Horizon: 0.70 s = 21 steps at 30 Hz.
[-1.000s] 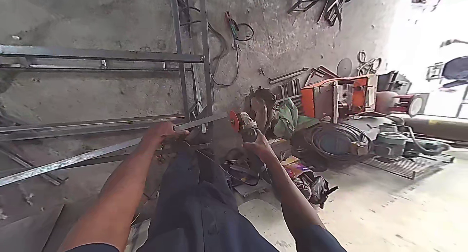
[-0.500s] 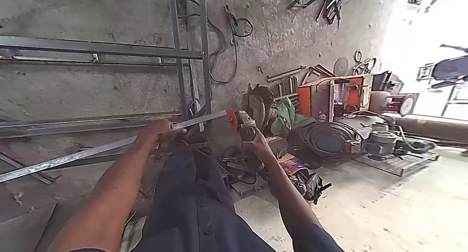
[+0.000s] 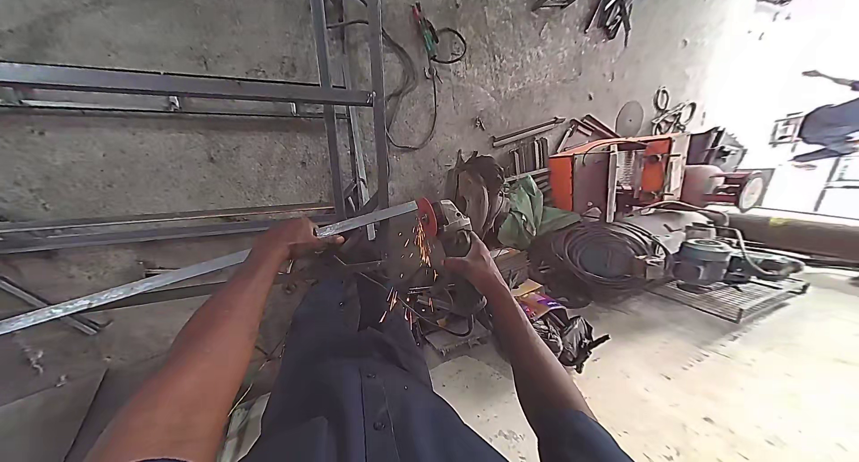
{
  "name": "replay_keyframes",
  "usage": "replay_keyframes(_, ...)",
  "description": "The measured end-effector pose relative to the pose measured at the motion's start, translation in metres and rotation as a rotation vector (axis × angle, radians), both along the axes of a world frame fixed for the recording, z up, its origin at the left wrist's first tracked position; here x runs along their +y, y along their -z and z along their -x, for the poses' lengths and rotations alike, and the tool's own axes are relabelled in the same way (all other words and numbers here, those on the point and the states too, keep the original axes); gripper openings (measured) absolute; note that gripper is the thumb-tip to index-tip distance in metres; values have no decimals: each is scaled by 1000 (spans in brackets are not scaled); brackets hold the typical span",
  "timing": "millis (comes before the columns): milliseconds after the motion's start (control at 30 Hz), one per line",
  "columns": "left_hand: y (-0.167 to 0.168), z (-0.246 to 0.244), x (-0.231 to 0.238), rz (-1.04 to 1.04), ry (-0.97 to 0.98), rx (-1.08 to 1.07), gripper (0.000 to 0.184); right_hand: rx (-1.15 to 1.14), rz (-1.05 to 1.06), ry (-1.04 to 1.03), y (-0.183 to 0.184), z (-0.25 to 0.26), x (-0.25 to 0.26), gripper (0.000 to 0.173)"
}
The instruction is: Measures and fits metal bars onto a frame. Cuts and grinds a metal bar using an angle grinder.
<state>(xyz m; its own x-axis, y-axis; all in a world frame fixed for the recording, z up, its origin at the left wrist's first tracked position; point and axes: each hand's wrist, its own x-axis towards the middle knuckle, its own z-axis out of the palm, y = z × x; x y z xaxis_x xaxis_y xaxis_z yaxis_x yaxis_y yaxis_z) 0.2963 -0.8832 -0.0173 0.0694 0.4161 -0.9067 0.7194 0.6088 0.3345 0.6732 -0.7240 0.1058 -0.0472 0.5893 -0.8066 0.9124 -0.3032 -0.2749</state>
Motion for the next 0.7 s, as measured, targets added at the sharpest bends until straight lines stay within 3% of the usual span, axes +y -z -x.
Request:
replay_keyframes(500, 2, -3, -4, -17, 25, 37, 80, -1, -58, -36, 6, 4, 1, 78)
replay_keyframes(700, 1, -3, -2, 9, -26, -23, 84, -5, -62, -60, 11, -4, -5, 87)
